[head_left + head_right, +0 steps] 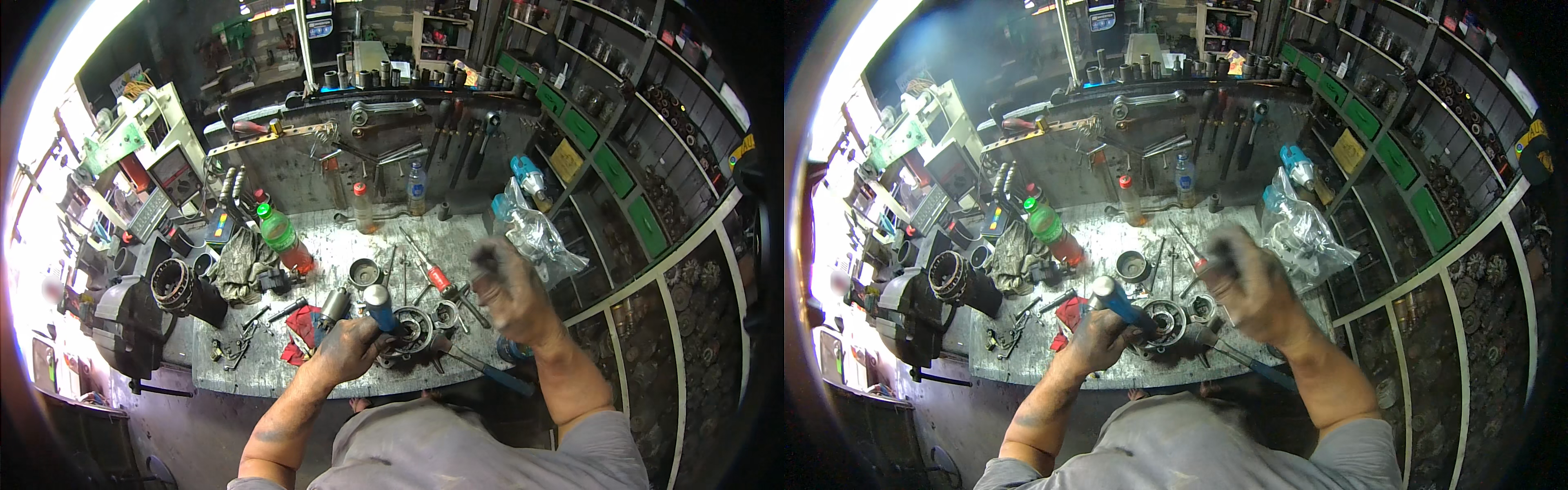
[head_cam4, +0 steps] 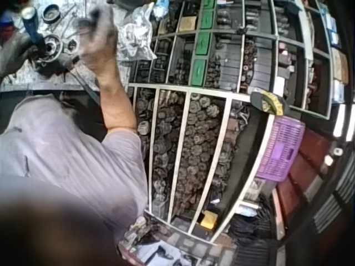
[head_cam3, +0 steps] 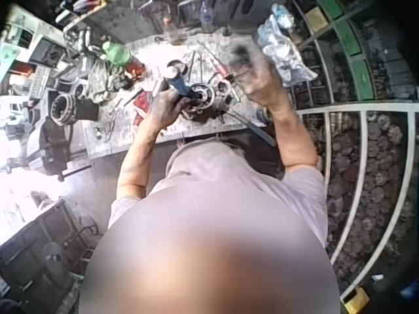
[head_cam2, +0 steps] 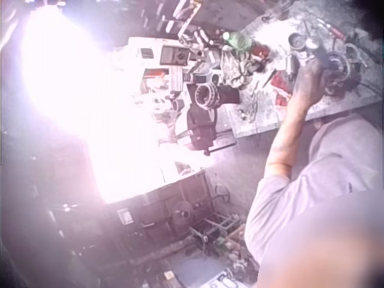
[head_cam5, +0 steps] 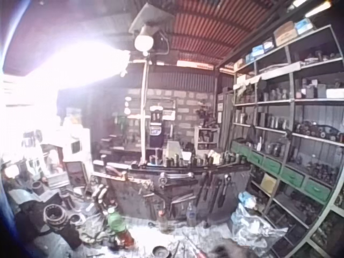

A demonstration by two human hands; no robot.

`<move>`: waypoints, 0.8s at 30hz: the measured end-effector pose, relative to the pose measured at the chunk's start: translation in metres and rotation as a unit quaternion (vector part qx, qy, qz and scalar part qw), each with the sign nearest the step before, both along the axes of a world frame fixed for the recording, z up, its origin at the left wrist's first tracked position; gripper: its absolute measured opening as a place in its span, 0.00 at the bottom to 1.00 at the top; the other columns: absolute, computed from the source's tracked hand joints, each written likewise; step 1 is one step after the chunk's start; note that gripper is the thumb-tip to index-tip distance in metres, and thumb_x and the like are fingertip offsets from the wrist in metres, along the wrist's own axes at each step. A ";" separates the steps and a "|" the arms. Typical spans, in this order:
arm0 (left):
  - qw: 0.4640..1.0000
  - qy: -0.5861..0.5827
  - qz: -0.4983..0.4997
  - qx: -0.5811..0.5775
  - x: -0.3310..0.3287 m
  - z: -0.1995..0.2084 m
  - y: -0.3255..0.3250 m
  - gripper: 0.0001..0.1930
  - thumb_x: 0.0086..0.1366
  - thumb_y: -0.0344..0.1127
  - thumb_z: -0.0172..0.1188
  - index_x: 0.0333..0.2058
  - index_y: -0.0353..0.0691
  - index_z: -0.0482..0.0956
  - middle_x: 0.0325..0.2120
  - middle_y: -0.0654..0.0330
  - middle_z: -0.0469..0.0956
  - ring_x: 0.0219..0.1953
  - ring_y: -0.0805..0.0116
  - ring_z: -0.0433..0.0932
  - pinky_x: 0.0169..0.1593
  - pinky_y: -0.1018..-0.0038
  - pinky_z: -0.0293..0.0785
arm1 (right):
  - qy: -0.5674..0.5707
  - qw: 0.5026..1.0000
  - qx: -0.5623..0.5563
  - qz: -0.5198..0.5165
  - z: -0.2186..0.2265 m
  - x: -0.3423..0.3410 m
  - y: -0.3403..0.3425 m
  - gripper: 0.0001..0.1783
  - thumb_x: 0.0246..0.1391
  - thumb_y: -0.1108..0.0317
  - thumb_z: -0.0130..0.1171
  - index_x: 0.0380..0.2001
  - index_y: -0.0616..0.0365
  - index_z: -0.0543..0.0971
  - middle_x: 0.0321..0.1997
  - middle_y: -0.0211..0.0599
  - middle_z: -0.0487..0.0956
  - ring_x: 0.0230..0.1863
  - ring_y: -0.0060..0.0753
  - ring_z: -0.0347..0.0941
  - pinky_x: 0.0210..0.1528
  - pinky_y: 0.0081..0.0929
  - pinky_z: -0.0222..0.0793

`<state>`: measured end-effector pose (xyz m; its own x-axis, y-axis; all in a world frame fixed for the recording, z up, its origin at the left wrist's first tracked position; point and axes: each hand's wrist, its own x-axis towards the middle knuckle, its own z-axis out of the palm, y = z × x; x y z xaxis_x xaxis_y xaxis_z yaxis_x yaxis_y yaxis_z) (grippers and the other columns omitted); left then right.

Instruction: The person assembles small mechanical components on a cluttered workbench in a workshop. They use a blue-handled screwdriver to tighten parts, then switch to a red-handled screwdriver to adjust another component. The person also uses a small metal tool to scrape or clean the inside of a cylindrical part. Tools and parts remain on the bench throughout.

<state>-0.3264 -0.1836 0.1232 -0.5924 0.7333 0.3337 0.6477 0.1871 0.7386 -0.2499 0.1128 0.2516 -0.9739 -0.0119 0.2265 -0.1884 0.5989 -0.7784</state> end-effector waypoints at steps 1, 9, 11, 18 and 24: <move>1.000 -0.008 0.011 0.013 0.002 -0.004 0.001 0.10 0.72 0.30 0.69 0.50 0.39 0.85 0.36 0.43 0.86 0.41 0.36 0.87 0.43 0.49 0.83 | -0.069 0.996 -0.028 -0.058 -0.020 0.005 0.018 0.35 0.72 0.38 0.66 0.56 0.63 0.76 0.35 0.47 0.84 0.35 0.45 0.84 0.41 0.46 0.81; 0.996 -0.066 0.062 0.014 0.012 -0.015 0.002 0.13 0.72 0.23 0.66 0.53 0.37 0.85 0.42 0.47 0.89 0.45 0.45 0.90 0.47 0.57 0.86 | -0.259 0.912 0.318 -0.022 -0.272 0.066 0.037 0.33 0.70 0.48 0.67 0.66 0.60 0.77 0.66 0.60 0.80 0.67 0.66 0.78 0.68 0.56 0.75; 0.997 -0.028 0.077 -0.010 0.016 -0.013 0.003 0.14 0.71 0.15 0.60 0.50 0.34 0.86 0.40 0.50 0.90 0.43 0.56 0.92 0.46 0.63 0.87 | -0.255 0.908 0.332 -0.017 -0.301 0.075 0.037 0.31 0.70 0.51 0.67 0.66 0.61 0.76 0.67 0.60 0.79 0.67 0.65 0.78 0.68 0.55 0.75; 0.990 -0.022 0.101 -0.099 0.024 0.003 0.010 0.12 0.70 0.16 0.64 0.49 0.36 0.85 0.39 0.50 0.89 0.42 0.53 0.91 0.45 0.61 0.87 | -0.226 0.959 0.173 -0.017 -0.282 0.088 0.046 0.29 0.73 0.63 0.60 0.71 0.65 0.73 0.68 0.66 0.78 0.69 0.72 0.75 0.72 0.54 0.73; 0.994 0.008 0.097 -0.055 0.029 0.014 0.013 0.10 0.72 0.26 0.68 0.49 0.38 0.80 0.35 0.43 0.86 0.40 0.35 0.87 0.41 0.49 0.82 | -0.078 0.991 -0.027 0.102 -0.100 0.075 0.073 0.23 0.78 0.56 0.62 0.65 0.58 0.80 0.63 0.49 0.84 0.65 0.49 0.81 0.69 0.42 0.75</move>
<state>-0.2971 -0.1706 0.1375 -0.7208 0.6388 0.2689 0.6039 0.3885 0.6960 -0.1750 0.1861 0.1514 -0.9759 -0.2034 0.0788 -0.1755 0.5178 -0.8373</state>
